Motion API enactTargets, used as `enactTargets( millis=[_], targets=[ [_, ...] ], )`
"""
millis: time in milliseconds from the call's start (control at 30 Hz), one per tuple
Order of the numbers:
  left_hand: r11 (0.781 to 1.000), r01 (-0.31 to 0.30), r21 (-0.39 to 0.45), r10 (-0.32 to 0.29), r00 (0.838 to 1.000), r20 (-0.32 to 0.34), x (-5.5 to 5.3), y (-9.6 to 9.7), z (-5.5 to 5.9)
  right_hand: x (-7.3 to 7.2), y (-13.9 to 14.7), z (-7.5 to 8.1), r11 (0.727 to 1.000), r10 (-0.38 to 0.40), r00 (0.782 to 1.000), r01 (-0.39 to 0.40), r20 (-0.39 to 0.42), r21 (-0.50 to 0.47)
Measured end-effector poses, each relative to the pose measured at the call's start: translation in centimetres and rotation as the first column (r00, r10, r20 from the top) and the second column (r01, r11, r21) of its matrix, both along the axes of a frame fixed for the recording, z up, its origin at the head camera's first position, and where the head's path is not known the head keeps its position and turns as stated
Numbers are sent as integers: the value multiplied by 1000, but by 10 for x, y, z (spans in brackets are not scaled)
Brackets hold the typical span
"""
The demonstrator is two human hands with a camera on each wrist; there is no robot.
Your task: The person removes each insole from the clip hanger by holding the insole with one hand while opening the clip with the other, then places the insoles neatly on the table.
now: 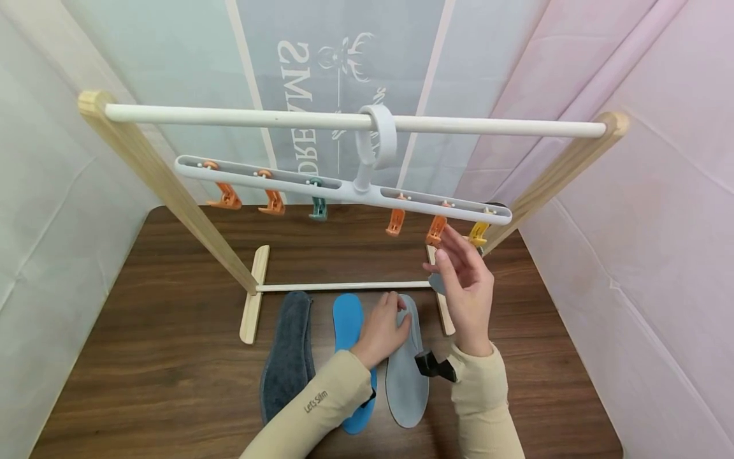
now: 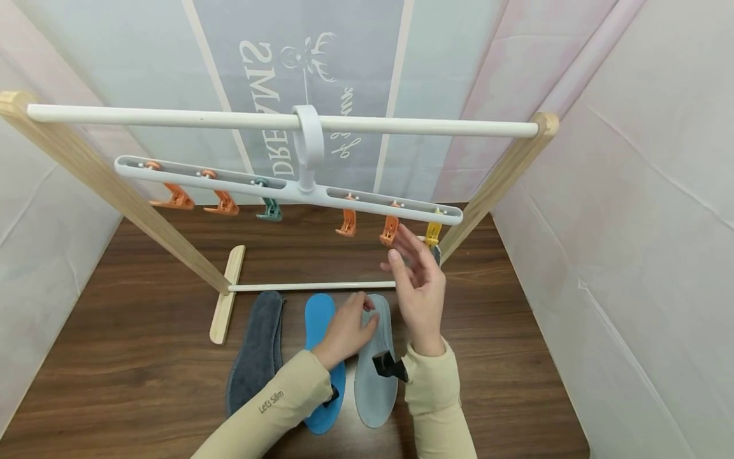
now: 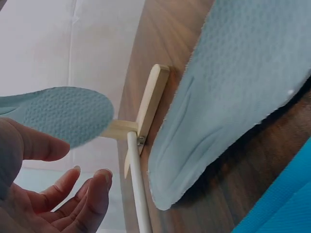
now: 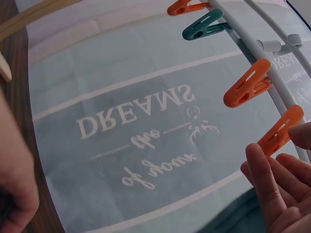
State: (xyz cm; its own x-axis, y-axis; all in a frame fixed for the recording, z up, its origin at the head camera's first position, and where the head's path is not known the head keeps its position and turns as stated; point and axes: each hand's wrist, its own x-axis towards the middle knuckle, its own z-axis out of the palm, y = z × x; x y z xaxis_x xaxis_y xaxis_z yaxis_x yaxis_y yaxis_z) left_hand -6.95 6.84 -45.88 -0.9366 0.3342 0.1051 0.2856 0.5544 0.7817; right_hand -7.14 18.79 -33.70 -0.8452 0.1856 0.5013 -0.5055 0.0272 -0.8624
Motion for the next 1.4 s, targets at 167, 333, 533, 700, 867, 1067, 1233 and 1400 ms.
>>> enactTargets(
  millis=[167,333,533,700,867,1067,1233,1400],
  targets=[
    [997,30,68,-32,999,41,-5,1,8,6,7,-2,998,-9,999,11,-38,57],
    [994,46,98,-52,996,67,-15,4,18,10,11,-2,999,-10,997,14,-73,51],
    [986,98,135,-103,994,30,-30,10,31,13,14,-3,998,-42,995,47,-86,52],
    [967,136,217,-132,991,-33,-39,19,37,16,15,-2,996,-88,990,91,-106,24],
    [960,147,239,-135,989,-67,-42,26,41,16,17,1,980,-192,972,183,-134,-81],
    [963,142,231,-121,987,-101,-42,32,43,12,22,7,941,-328,935,311,-133,-132],
    [967,132,218,-107,986,-124,-42,33,43,8,26,11,933,-354,933,348,-66,-91],
    [967,148,206,-118,981,-153,-40,33,44,4,30,13,953,-300,954,300,10,-51]
  ],
)
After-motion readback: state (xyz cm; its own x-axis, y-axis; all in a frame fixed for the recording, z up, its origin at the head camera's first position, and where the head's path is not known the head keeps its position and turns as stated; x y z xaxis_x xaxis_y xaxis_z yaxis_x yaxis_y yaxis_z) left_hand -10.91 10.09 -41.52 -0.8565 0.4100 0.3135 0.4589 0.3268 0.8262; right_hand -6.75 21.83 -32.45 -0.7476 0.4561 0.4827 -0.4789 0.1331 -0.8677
